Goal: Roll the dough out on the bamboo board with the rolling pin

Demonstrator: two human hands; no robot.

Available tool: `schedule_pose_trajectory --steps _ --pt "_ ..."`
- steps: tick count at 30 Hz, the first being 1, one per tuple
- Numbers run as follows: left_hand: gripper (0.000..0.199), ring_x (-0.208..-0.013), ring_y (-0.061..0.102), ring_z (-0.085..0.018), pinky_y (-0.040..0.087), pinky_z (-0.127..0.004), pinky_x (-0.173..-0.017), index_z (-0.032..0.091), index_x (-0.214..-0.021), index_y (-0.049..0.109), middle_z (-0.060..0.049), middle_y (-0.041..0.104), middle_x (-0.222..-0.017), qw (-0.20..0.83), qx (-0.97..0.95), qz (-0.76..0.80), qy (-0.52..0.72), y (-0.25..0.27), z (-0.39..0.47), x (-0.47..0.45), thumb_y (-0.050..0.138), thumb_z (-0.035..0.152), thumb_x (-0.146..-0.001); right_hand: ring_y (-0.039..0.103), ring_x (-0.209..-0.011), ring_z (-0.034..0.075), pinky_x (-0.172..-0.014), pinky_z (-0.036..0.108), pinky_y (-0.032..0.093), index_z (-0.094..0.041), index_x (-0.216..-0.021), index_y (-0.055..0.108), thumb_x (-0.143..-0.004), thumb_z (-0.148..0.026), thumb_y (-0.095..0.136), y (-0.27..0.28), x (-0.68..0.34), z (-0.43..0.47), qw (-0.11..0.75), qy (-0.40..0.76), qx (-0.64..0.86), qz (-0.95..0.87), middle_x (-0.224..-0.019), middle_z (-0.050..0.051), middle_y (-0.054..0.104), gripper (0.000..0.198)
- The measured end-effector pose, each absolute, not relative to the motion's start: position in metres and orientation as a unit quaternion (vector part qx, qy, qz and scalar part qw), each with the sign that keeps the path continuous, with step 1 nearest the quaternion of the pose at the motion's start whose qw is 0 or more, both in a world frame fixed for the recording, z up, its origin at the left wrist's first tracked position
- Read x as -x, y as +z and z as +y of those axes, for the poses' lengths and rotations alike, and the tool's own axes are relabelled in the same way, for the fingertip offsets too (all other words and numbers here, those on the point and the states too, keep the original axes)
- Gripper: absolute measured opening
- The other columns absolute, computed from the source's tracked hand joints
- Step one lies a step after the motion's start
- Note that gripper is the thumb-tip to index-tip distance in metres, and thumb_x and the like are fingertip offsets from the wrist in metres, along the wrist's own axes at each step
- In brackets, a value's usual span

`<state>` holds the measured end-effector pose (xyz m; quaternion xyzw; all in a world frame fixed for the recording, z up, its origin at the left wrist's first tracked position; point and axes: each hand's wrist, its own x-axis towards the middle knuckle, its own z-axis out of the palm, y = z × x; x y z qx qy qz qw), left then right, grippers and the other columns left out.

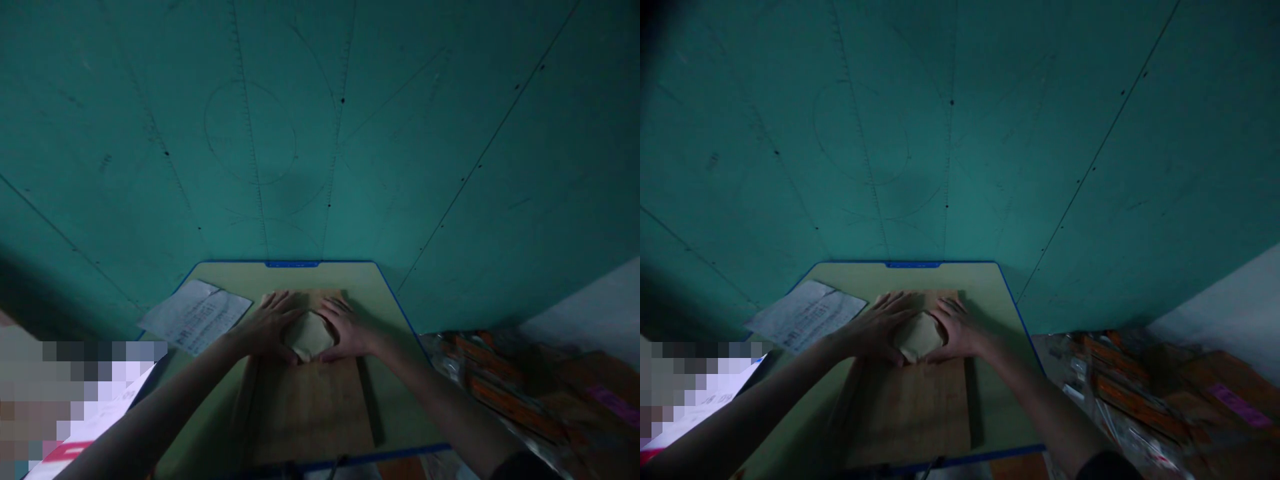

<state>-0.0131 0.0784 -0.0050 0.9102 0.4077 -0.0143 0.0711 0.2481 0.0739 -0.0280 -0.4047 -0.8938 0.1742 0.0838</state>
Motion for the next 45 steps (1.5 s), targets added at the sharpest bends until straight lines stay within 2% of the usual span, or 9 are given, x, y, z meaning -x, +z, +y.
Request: schedule_pose_trajectory --steps 4,12,14,17,19,28,35,41,45 --pt "0.113 -0.150 0.017 -0.047 0.018 -0.070 -0.114 0.024 -0.153 0.038 -0.023 0.024 -0.163 0.081 -0.909 0.409 -0.022 -0.002 0.077 0.006 0.067 0.083 -0.062 0.026 -0.150 0.035 -0.122 0.052 0.018 -0.014 -0.152 0.040 -0.066 -0.081 0.070 -0.031 -0.237 0.076 0.100 0.173 0.402 -0.894 -0.159 0.021 0.034 0.114" --pt "0.109 -0.147 0.024 -0.049 0.020 -0.074 -0.111 0.025 -0.149 0.045 -0.022 0.031 -0.160 0.067 -0.912 0.403 0.033 -0.010 0.071 0.012 0.067 0.085 -0.061 0.031 -0.147 0.035 -0.120 0.054 0.022 -0.017 -0.147 0.048 -0.068 -0.080 0.069 -0.039 -0.234 0.074 0.134 0.158 0.414 -0.886 -0.157 0.018 0.039 0.103" --pt "0.100 -0.147 0.027 -0.047 0.022 -0.073 -0.112 0.025 -0.152 0.040 -0.021 0.034 -0.159 0.053 -0.911 0.406 0.053 -0.017 0.066 0.016 0.059 0.082 -0.073 0.031 -0.148 0.034 -0.120 0.053 0.023 -0.018 -0.151 0.043 -0.072 -0.080 0.065 -0.037 -0.233 0.070 0.135 0.162 0.417 -0.884 -0.158 0.018 0.038 0.102" --pt "0.067 -0.147 0.032 -0.038 0.025 -0.068 -0.115 0.026 -0.153 0.037 -0.016 0.041 -0.157 0.022 -0.911 0.404 0.081 -0.030 0.055 0.018 0.035 0.063 -0.098 0.034 -0.146 0.032 -0.121 0.051 0.022 -0.018 -0.152 0.040 -0.078 -0.075 0.064 -0.033 -0.230 0.062 0.131 0.145 0.416 -0.888 -0.157 0.017 0.041 0.096" --pt "0.059 -0.146 0.034 -0.036 0.027 -0.066 -0.115 0.024 -0.152 0.039 -0.015 0.045 -0.154 -0.007 -0.911 0.403 0.088 -0.037 0.050 0.017 0.029 0.054 -0.103 0.036 -0.145 0.032 -0.121 0.050 0.023 -0.018 -0.150 0.044 -0.079 -0.071 0.066 -0.032 -0.228 0.058 0.130 0.132 0.422 -0.888 -0.155 0.016 0.044 0.092" --pt "0.061 -0.143 0.039 -0.037 0.019 -0.066 -0.120 0.019 -0.151 0.042 -0.018 0.049 -0.151 -0.067 -0.902 0.413 0.106 -0.045 0.040 0.011 0.036 0.054 -0.101 0.037 -0.145 0.031 -0.120 0.050 0.026 -0.015 -0.147 0.047 -0.087 -0.068 0.057 -0.026 -0.218 0.047 0.145 0.133 0.449 -0.872 -0.154 0.016 0.045 0.080" --pt "0.060 -0.148 0.030 -0.035 0.037 -0.054 -0.114 0.013 -0.151 0.037 -0.020 0.042 -0.155 -0.061 -0.854 0.498 0.137 -0.034 0.013 0.038 0.032 0.046 -0.101 0.034 -0.146 0.033 -0.119 0.050 0.024 -0.016 -0.151 0.039 -0.088 -0.070 0.054 -0.024 -0.210 0.037 0.133 0.130 0.460 -0.868 -0.156 0.018 0.041 0.085" --pt "0.046 -0.114 0.064 -0.031 0.054 -0.046 -0.093 0.018 -0.126 0.062 -0.016 0.067 -0.124 -0.008 -0.781 0.614 0.109 -0.029 -0.038 0.063 0.032 0.040 -0.100 0.037 -0.142 0.032 -0.117 0.047 0.027 -0.016 -0.146 0.043 -0.081 -0.064 0.067 -0.019 -0.208 0.038 0.117 0.131 0.459 -0.871 -0.152 0.017 0.045 0.085" --pt "0.044 -0.087 0.071 -0.025 0.056 -0.036 -0.074 0.022 -0.108 0.067 -0.012 0.072 -0.101 0.032 -0.767 0.637 0.073 -0.019 -0.057 0.050 0.028 0.041 -0.101 0.038 -0.142 0.031 -0.118 0.045 0.027 -0.014 -0.145 0.044 -0.093 -0.056 0.055 -0.020 -0.200 0.034 0.126 0.119 0.486 -0.857 -0.153 0.017 0.045 0.068"
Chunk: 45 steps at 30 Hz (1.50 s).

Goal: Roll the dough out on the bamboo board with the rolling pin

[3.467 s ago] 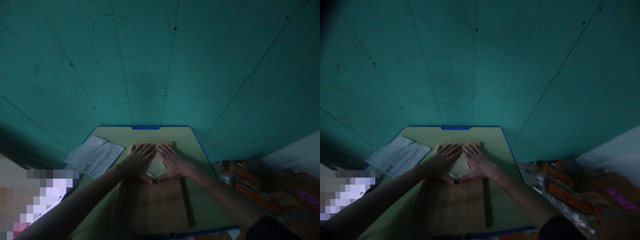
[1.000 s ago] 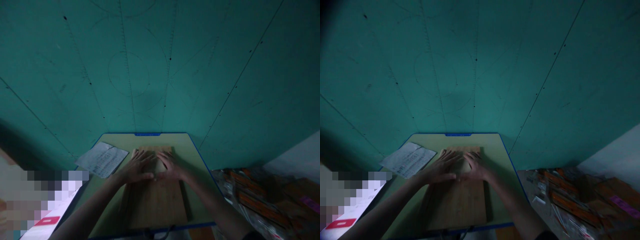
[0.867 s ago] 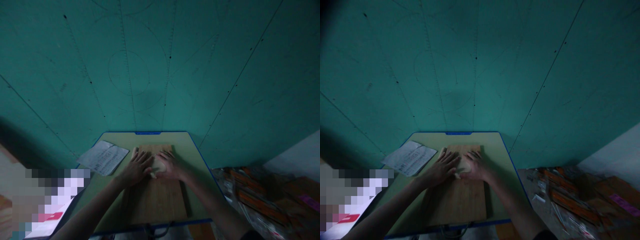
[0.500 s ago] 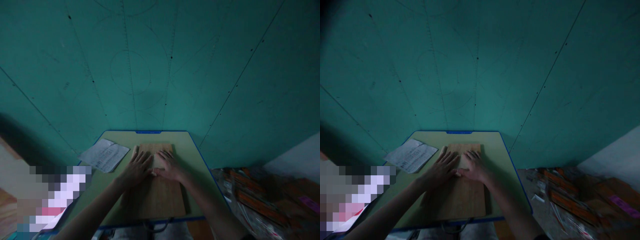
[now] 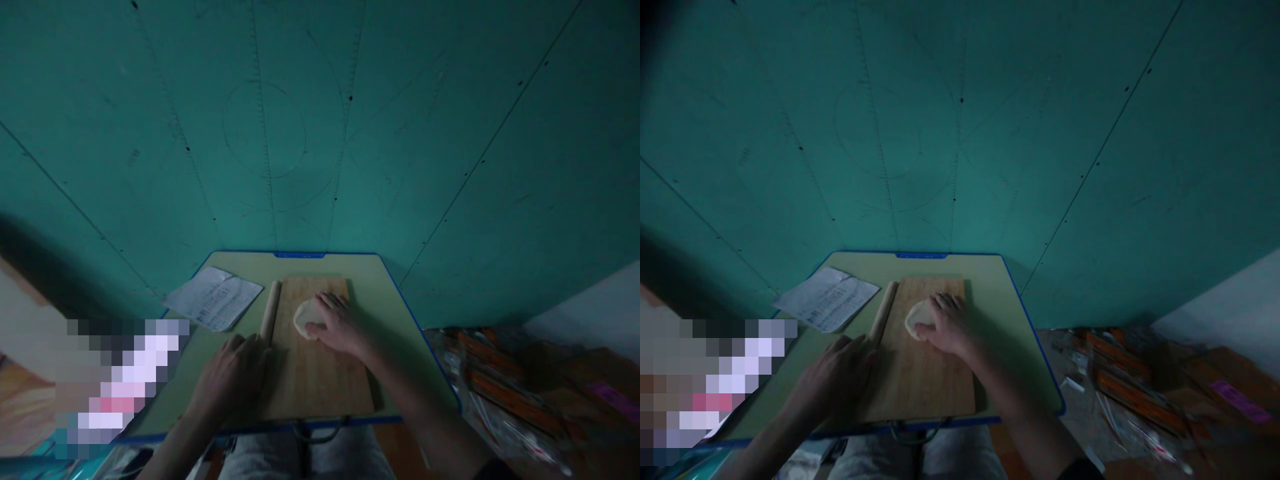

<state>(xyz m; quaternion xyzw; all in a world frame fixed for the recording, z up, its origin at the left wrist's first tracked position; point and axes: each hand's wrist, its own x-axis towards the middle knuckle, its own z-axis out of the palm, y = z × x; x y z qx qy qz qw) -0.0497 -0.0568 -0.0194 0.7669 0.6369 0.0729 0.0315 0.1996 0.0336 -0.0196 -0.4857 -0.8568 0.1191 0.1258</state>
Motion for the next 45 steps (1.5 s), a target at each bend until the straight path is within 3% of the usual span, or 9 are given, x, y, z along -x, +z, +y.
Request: schedule_pose_trajectory --steps 6,10,15,18,23,30,36,42,45 --pt "0.052 -0.086 0.074 -0.033 0.053 -0.040 -0.068 0.014 -0.136 0.050 -0.017 0.076 -0.096 0.113 -0.729 0.675 -0.023 -0.008 -0.062 0.038 0.028 0.046 -0.101 0.037 -0.143 0.033 -0.119 0.046 0.027 -0.009 -0.147 0.043 -0.096 -0.057 0.050 -0.019 -0.195 0.024 0.128 0.091 0.495 -0.854 -0.154 0.019 0.043 0.070" --pt "0.045 -0.091 0.075 -0.032 0.050 -0.036 -0.069 0.015 -0.135 0.051 -0.018 0.077 -0.096 0.167 -0.706 0.686 -0.044 -0.006 -0.056 0.042 0.029 0.034 -0.100 0.035 -0.144 0.034 -0.119 0.049 0.028 -0.011 -0.149 0.041 -0.090 -0.060 0.060 -0.023 -0.203 0.020 0.143 0.096 0.487 -0.856 -0.155 0.020 0.041 0.079" --pt "0.038 -0.068 0.071 -0.024 0.044 -0.028 -0.057 0.018 -0.114 0.063 -0.008 0.074 -0.075 0.280 -0.651 0.700 0.090 -0.005 -0.056 0.060 0.038 0.039 -0.093 0.039 -0.143 0.033 -0.115 0.051 0.037 -0.015 -0.151 0.039 -0.093 -0.054 0.059 -0.047 -0.232 0.020 0.217 0.119 0.500 -0.830 -0.152 0.020 0.046 0.073" --pt "0.054 -0.051 0.062 -0.020 0.043 -0.028 -0.050 0.015 -0.120 0.060 -0.001 0.065 -0.060 0.350 -0.633 0.661 0.200 -0.007 -0.059 0.070 0.043 0.054 -0.086 0.042 -0.142 0.033 -0.114 0.057 0.037 -0.021 -0.152 0.039 -0.098 -0.050 0.051 -0.061 -0.255 0.020 0.264 0.111 0.522 -0.803 -0.151 0.017 0.048 0.062" --pt "0.069 -0.054 0.057 -0.017 0.046 -0.028 -0.050 0.016 -0.129 0.055 -0.001 0.065 -0.072 0.380 -0.598 0.601 0.371 -0.013 -0.061 0.061 0.050 0.065 -0.081 0.045 -0.140 0.032 -0.112 0.054 0.042 -0.017 -0.150 0.042 -0.099 -0.047 0.048 -0.063 -0.259 0.012 0.294 0.100 0.519 -0.796 -0.149 0.019 0.050 0.059" --pt "0.044 -0.066 0.059 -0.018 0.048 -0.029 -0.062 0.019 -0.091 0.063 -0.001 0.063 -0.071 0.438 -0.539 0.563 0.448 -0.008 -0.063 0.042 0.062 0.062 -0.078 0.037 -0.145 0.032 -0.119 0.056 0.031 -0.012 -0.152 0.037 -0.098 -0.047 0.054 -0.044 -0.227 -0.004 0.220 0.058 0.478 -0.848 -0.153 0.020 0.044 0.067" --pt "0.062 -0.099 0.066 -0.028 0.050 -0.035 -0.082 0.019 -0.111 0.059 -0.008 0.074 -0.096 0.477 -0.394 0.597 0.511 -0.021 -0.058 0.029 0.074 0.054 -0.062 0.033 -0.147 0.034 -0.120 0.057 0.028 -0.010 -0.151 0.040 -0.096 -0.052 0.055 -0.040 -0.227 -0.008 0.189 0.047 0.478 -0.856 -0.157 0.021 0.038 0.070" --pt "0.053 -0.072 0.058 -0.018 0.045 -0.028 -0.064 0.020 -0.106 0.064 -0.002 0.069 -0.084 0.447 -0.389 0.606 0.531 -0.032 -0.060 0.008 0.068 0.053 -0.065 0.029 -0.149 0.037 -0.116 0.060 0.033 -0.022 -0.152 0.040 -0.096 -0.050 0.055 -0.059 -0.224 -0.015 0.243 0.070 0.549 -0.796 -0.160 0.018 0.033 0.064" --pt "0.049 -0.069 0.055 -0.017 0.043 -0.028 -0.062 0.020 -0.104 0.064 -0.001 0.068 -0.081 0.414 -0.406 0.607 0.543 -0.034 -0.063 0.004 0.066 0.052 -0.067 0.025 -0.150 0.038 -0.115 0.058 0.036 -0.022 -0.156 0.033 -0.092 -0.050 0.061 -0.067 -0.222 -0.020 0.274 0.104 0.570 -0.768 -0.162 0.018 0.029 0.075"
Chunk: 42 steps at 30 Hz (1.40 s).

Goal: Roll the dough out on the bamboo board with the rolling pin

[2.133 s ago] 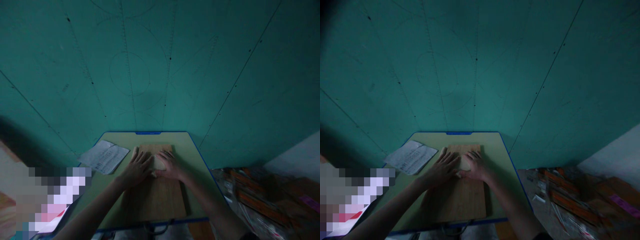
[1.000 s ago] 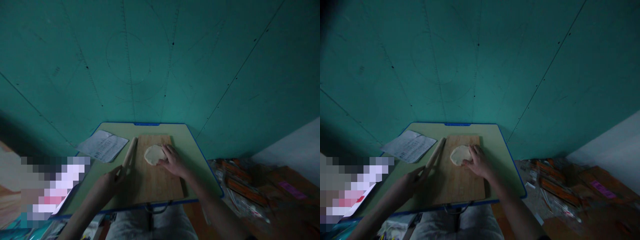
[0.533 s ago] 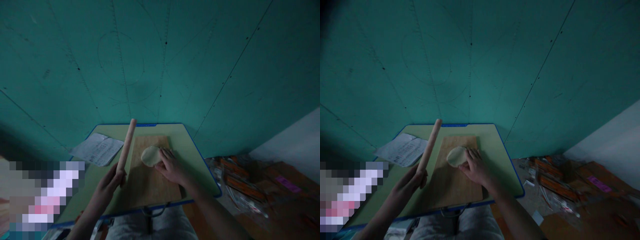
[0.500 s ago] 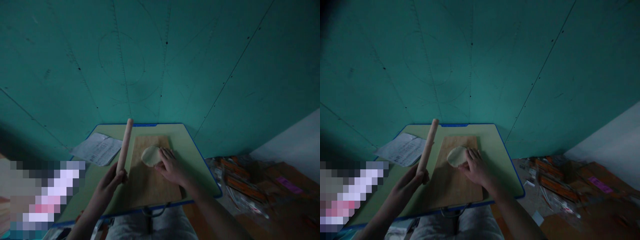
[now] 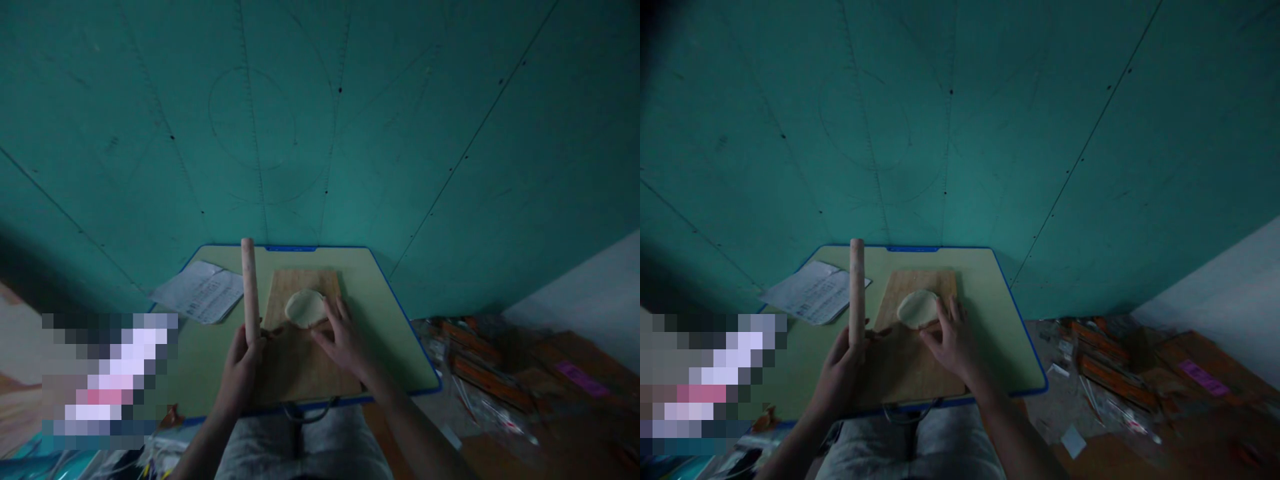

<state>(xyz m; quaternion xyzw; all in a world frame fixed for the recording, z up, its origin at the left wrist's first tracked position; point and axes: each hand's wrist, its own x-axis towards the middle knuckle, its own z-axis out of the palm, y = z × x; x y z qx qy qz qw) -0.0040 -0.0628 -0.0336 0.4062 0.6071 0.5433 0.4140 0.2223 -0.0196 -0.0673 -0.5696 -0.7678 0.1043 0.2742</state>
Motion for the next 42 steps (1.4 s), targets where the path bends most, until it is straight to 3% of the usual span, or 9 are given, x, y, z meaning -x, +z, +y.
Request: schedule_pose_trajectory --steps 6,12,21,27,29,32,36,42 --pt "0.052 -0.072 0.061 -0.020 0.043 -0.029 -0.062 0.018 -0.105 0.062 -0.003 0.070 -0.079 0.429 -0.411 0.584 0.554 -0.032 -0.065 0.002 0.065 0.052 -0.066 0.026 -0.150 0.037 -0.118 0.056 0.033 -0.021 -0.154 0.035 -0.086 -0.043 0.069 -0.068 -0.221 -0.025 0.296 0.142 0.544 -0.772 -0.158 0.018 0.035 0.079" --pt "0.041 -0.088 0.064 -0.025 0.047 -0.035 -0.080 0.019 -0.096 0.061 -0.004 0.071 -0.082 0.412 -0.453 0.584 0.532 -0.025 -0.071 -0.001 0.062 0.049 -0.068 0.028 -0.148 0.036 -0.116 0.059 0.035 -0.023 -0.154 0.033 -0.087 -0.042 0.067 -0.071 -0.220 -0.027 0.303 0.130 0.541 -0.774 -0.157 0.017 0.037 0.077" --pt "0.034 -0.080 0.061 -0.023 0.048 -0.033 -0.072 0.021 -0.088 0.060 -0.002 0.065 -0.078 0.388 -0.457 0.615 0.513 -0.025 -0.079 -0.002 0.058 0.050 -0.069 0.029 -0.148 0.039 -0.116 0.060 0.032 -0.016 -0.151 0.041 -0.090 -0.051 0.063 -0.053 -0.218 -0.026 0.229 0.075 0.557 -0.795 -0.157 0.022 0.036 0.074" --pt "0.046 -0.079 0.065 -0.024 0.049 -0.033 -0.071 0.021 -0.106 0.057 -0.003 0.068 -0.082 0.318 -0.516 0.625 0.492 -0.021 -0.073 0.021 0.060 0.048 -0.070 0.034 -0.145 0.041 -0.118 0.065 0.022 -0.017 -0.138 0.058 -0.093 -0.056 0.058 -0.040 -0.225 -0.015 0.196 -0.004 0.554 -0.809 -0.151 0.022 0.046 0.060" --pt "0.041 -0.073 0.065 -0.023 0.047 -0.030 -0.064 0.022 -0.108 0.059 -0.003 0.069 -0.080 0.250 -0.574 0.649 0.432 -0.018 -0.066 0.035 0.056 0.044 -0.073 0.041 -0.141 0.041 -0.116 0.065 0.025 -0.014 -0.135 0.060 -0.093 -0.056 0.056 -0.041 -0.234 -0.011 0.211 -0.006 0.562 -0.800 -0.147 0.023 0.050 0.058" --pt "0.034 -0.076 0.067 -0.024 0.046 -0.030 -0.064 0.025 -0.107 0.065 -0.006 0.073 -0.089 0.139 -0.688 0.633 0.326 -0.014 -0.055 0.053 0.050 0.032 -0.078 0.052 -0.131 0.035 -0.111 0.059 0.039 -0.013 -0.135 0.058 -0.097 -0.050 0.048 -0.041 -0.254 -0.006 0.305 0.002 0.578 -0.756 -0.139 0.022 0.058 0.054" --pt "0.039 -0.088 0.068 -0.026 0.050 -0.033 -0.071 0.023 -0.111 0.070 -0.010 0.074 -0.097 0.109 -0.805 0.538 0.226 -0.010 -0.044 0.051 0.046 0.019 -0.080 0.055 -0.128 0.029 -0.108 0.050 0.045 -0.016 -0.138 0.054 -0.100 -0.041 0.040 -0.039 -0.270 -0.006 0.416 0.022 0.556 -0.719 -0.134 0.018 0.061 0.047" --pt "0.052 -0.095 0.064 -0.027 0.052 -0.038 -0.081 0.024 -0.127 0.065 -0.011 0.068 -0.107 0.087 -0.845 0.496 0.180 -0.008 -0.032 0.035 0.048 0.009 -0.080 0.052 -0.133 0.027 -0.111 0.049 0.044 -0.018 -0.139 0.054 -0.100 -0.037 0.040 -0.047 -0.255 -0.003 0.345 0.074 0.533 -0.769 -0.140 0.016 0.058 0.045"
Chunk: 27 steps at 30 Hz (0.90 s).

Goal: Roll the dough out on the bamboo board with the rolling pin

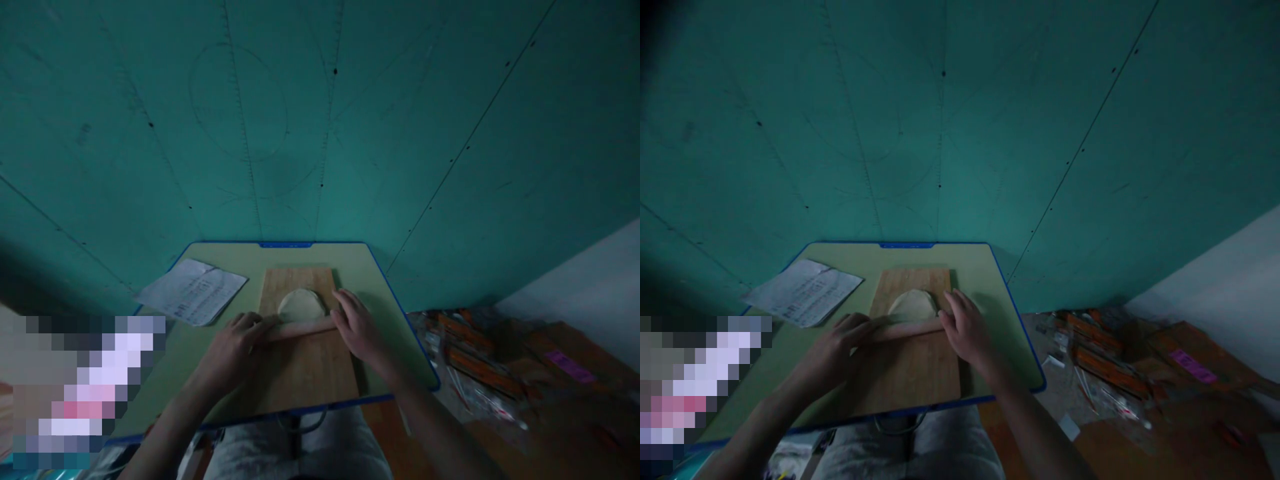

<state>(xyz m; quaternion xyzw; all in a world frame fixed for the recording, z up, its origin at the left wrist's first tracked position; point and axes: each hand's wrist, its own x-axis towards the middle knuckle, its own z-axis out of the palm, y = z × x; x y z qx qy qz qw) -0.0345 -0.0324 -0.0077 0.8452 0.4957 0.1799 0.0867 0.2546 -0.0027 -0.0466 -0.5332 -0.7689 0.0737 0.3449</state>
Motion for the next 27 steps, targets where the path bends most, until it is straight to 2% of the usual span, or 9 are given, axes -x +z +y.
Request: schedule_pose_trajectory --steps 4,7,10,12,16,19,23,27 --pt "0.058 -0.114 0.059 -0.030 0.049 -0.045 -0.094 0.027 -0.131 0.060 -0.011 0.062 -0.126 0.056 -0.854 0.486 0.178 -0.006 -0.022 0.036 0.054 0.010 -0.075 0.053 -0.131 0.028 -0.108 0.049 0.046 -0.019 -0.140 0.053 -0.101 -0.036 0.039 -0.049 -0.247 0.012 0.313 0.070 0.541 -0.778 -0.139 0.016 0.059 0.045" --pt "0.055 -0.120 0.055 -0.035 0.048 -0.050 -0.097 0.024 -0.136 0.055 -0.015 0.059 -0.132 0.035 -0.858 0.482 0.173 -0.006 -0.014 0.036 0.061 0.030 -0.082 0.054 -0.130 0.028 -0.108 0.047 0.046 -0.018 -0.137 0.056 -0.100 -0.036 0.039 -0.045 -0.245 0.026 0.302 0.057 0.548 -0.778 -0.137 0.016 0.059 0.044" --pt "0.061 -0.118 0.057 -0.036 0.048 -0.051 -0.096 0.021 -0.136 0.055 -0.018 0.060 -0.130 0.036 -0.858 0.479 0.181 -0.012 -0.001 0.035 0.061 0.054 -0.085 0.057 -0.123 0.027 -0.106 0.042 0.046 -0.016 -0.128 0.061 -0.098 -0.035 0.044 -0.040 -0.242 0.043 0.307 0.047 0.556 -0.771 -0.129 0.015 0.062 0.040" --pt "0.058 -0.114 0.059 -0.034 0.049 -0.049 -0.094 0.019 -0.130 0.059 -0.018 0.063 -0.126 0.041 -0.853 0.484 0.191 -0.017 0.013 0.034 0.057 0.059 -0.088 0.059 -0.117 0.026 -0.103 0.040 0.047 -0.017 -0.123 0.064 -0.095 -0.031 0.047 -0.035 -0.238 0.057 0.311 0.043 0.561 -0.766 -0.123 0.013 0.065 0.035" --pt "0.045 -0.104 0.063 -0.030 0.051 -0.044 -0.090 0.017 -0.110 0.067 -0.016 0.067 -0.115 0.013 -0.828 0.521 0.208 -0.017 0.053 0.036 0.041 0.051 -0.097 0.060 -0.111 0.026 -0.099 0.040 0.048 -0.017 -0.115 0.066 -0.091 -0.025 0.051 -0.021 -0.227 0.092 0.277 0.037 0.595 -0.754 -0.116 0.014 0.066 0.029" --pt "0.042 -0.100 0.064 -0.030 0.051 -0.042 -0.089 0.015 -0.102 0.069 -0.016 0.069 -0.107 -0.022 -0.790 0.572 0.218 -0.008 0.077 0.035 0.037 0.044 -0.099 0.061 -0.108 0.026 -0.096 0.041 0.048 -0.016 -0.110 0.067 -0.090 -0.022 0.054 -0.012 -0.219 0.114 0.242 0.036 0.632 -0.736 -0.113 0.015 0.066 0.025" --pt "0.039 -0.100 0.064 -0.030 0.050 -0.043 -0.089 0.015 -0.104 0.068 -0.016 0.069 -0.107 -0.017 -0.768 0.595 0.235 -0.006 0.065 0.029 0.038 0.040 -0.099 0.062 -0.105 0.025 -0.094 0.039 0.049 -0.017 -0.105 0.068 -0.089 -0.018 0.052 -0.013 -0.218 0.106 0.239 0.032 0.637 -0.732 -0.109 0.013 0.067 0.022" --pt "0.041 -0.102 0.063 -0.027 0.050 -0.041 -0.090 0.019 -0.113 0.066 -0.011 0.069 -0.112 0.030 -0.798 0.550 0.244 -0.017 0.002 0.022 0.033 0.040 -0.101 0.062 -0.109 0.025 -0.098 0.039 0.049 -0.017 -0.109 0.067 -0.095 -0.021 0.044 -0.029 -0.234 0.051 0.279 0.041 0.568 -0.773 -0.114 0.013 0.067 0.027"
